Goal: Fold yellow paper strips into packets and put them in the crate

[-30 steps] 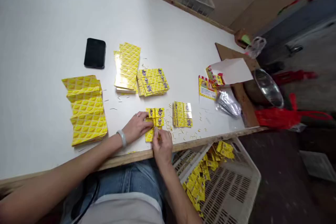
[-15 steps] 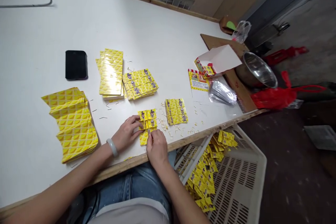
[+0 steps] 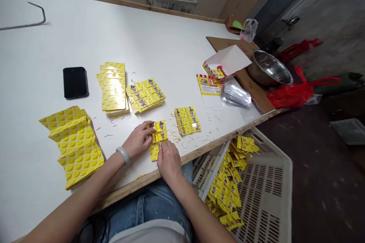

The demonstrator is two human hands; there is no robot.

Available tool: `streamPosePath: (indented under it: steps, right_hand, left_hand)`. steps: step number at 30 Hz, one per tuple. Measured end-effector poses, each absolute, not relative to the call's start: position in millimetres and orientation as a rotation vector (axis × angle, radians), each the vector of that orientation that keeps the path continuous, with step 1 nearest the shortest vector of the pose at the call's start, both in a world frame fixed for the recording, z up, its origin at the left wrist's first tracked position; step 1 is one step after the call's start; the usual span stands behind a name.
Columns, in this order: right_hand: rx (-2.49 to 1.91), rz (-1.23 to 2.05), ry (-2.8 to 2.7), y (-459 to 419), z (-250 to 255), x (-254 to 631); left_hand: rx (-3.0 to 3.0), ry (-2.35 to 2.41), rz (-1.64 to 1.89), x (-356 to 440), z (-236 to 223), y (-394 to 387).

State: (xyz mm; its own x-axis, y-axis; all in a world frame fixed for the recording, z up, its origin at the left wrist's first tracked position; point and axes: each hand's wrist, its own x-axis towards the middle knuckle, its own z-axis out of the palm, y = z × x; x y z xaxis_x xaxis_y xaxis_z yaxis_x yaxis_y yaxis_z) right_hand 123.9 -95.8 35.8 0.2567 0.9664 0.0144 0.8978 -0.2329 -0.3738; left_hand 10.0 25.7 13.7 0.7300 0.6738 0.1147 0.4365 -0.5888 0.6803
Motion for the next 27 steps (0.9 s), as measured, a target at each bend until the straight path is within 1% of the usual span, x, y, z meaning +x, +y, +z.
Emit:
streamPosePath:
  steps: [7, 12, 19, 23, 27]
  right_hand:
    - [-2.217, 0.329, -1.644, -97.5, 31.4, 124.4]
    - [-2.258, 0.357, -1.687, -92.6, 39.7, 124.1]
    - [-2.325, 0.467, -1.695, -88.4, 43.7, 125.6]
    - [-2.126, 0.596, -1.676, -91.1, 52.0, 144.2]
    - [-1.906, 0.475, -1.721, -77.8, 65.1, 173.8]
  left_hand:
    - [2.317, 0.821, 0.411, 12.8, 23.2, 32.7]
    - [2.361, 0.824, 0.339, 12.9, 32.3, 30.2]
    - [2.573, 0.854, 0.454, 18.1, 35.4, 23.0]
    - [2.573, 0.804, 0.470, 21.9, 31.7, 23.0]
    - [2.532, 0.840, 0.458, 21.2, 32.8, 24.6]
